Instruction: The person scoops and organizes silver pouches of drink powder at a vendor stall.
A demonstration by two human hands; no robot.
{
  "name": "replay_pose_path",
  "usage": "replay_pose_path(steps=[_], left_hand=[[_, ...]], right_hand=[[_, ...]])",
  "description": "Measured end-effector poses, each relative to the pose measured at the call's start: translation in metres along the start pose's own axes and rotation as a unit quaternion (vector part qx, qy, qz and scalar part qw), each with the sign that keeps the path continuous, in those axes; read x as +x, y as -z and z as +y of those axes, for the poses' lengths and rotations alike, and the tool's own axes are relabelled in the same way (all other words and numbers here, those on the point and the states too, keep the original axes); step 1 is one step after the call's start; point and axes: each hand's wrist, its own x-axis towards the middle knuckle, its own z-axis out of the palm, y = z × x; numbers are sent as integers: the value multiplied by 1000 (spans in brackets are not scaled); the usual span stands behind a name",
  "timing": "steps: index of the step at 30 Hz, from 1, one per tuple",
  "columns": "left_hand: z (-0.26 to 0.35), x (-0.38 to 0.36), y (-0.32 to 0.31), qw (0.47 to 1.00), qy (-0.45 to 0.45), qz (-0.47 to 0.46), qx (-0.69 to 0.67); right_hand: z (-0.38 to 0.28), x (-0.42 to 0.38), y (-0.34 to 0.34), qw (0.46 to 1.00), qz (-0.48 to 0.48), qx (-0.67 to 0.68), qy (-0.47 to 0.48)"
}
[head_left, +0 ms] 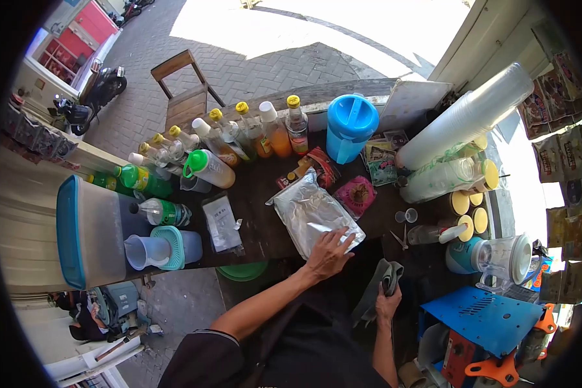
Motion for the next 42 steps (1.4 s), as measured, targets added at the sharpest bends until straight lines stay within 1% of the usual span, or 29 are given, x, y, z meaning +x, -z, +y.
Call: replay_pose_path(steps=[1, 2, 3, 5, 6, 7, 8, 10, 12, 14, 15, 16, 18, 20, 21, 23, 24, 26, 27, 28, 30, 33, 34, 35, 36, 38, 39, 40, 42], left_hand=[[-19, -7, 7, 996, 29, 76, 35], [-34, -9, 20, 984, 90, 137, 73], [-52, -7, 31, 964, 182, 168, 94], [-92, 0, 43, 919, 311, 192, 150], [-109, 1, 45, 905, 379, 163, 105], [-123, 2, 48, 908, 387, 153, 53], [-130, 4, 48, 901, 401, 162, 46], [-139, 0, 51, 924, 374, 64, 34], [-136, 3, 61, 914, 400, 65, -4], [-138, 6, 75, 938, 342, 54, -1], [-139, 5, 82, 939, 336, 68, -10], [-145, -2, 78, 937, 342, 74, -11], [-171, -20, 65, 933, 303, 193, -28], [-179, -38, 65, 917, 334, 211, -60], [-181, -45, 62, 900, 362, 222, -96], [-184, -54, 50, 900, 359, 233, -85], [-183, -57, 47, 901, 356, 235, -78], [-171, -52, 48, 840, 461, 218, -185], [-171, -54, 36, 855, 429, 254, -146], [-168, -56, 28, 855, 426, 259, -146], [-170, -55, 20, 821, 480, 237, -198], [-175, -58, 9, 810, 459, 285, -227], [-175, -61, 5, 813, 453, 287, -226], [-175, -66, 2, 800, 475, 235, -281], [-171, -69, 1, 782, 494, 182, -334], [-140, -89, -2, 727, 477, 141, -474], [-120, -98, -1, 729, 449, 140, -497], [-104, -108, -2, 730, 423, 139, -519], [-97, -121, -4, 735, 391, 59, -551]], right_hand=[[-9, 2, -1, 1000, -13, 15, 24], [-20, 5, -1, 1000, -17, 4, 23], [-34, 10, -2, 998, -55, -6, 36], [-67, 23, -6, 989, -134, -50, 50], [-79, 29, -12, 986, -143, -64, 52], [-91, 36, -21, 981, -170, -58, 76], [-103, 45, -27, 974, -198, -52, 100], [-133, 58, -35, 956, -249, -94, 126], [-154, 66, -49, 934, -294, -131, 155], [-168, 67, -70, 893, -318, -214, 236], [-167, 63, -88, 890, -289, -185, 300], [-170, 61, -103, 872, -300, -210, 325], [-181, 58, -143, 849, -313, -231, 358], [-173, 59, -181, 803, -232, -271, 478], [-165, 60, -195, 799, -233, -268, 485], [-151, 66, -220, 728, -214, -358, 545], [-141, 67, -227, 724, -212, -355, 551], [-112, 63, -224, 711, -262, -348, 553], [-99, 57, -220, 699, -277, -357, 553], [-85, 48, -211, 688, -293, -368, 552], [-66, 29, -196, 694, -317, -382, 521], [-74, 17, -175, 712, -336, -359, 502], [-82, 23, -167, 729, -427, -339, 414], [-86, 29, -161, 735, -510, -313, 319], [-84, 34, -157, 739, -503, -311, 323], [-80, 41, -151, 826, -427, -258, 263], [-87, 42, -148, 846, -384, -283, 239], [-86, 45, -149, 848, -381, -277, 241], [-80, 47, -147, 910, -290, -172, 242]])
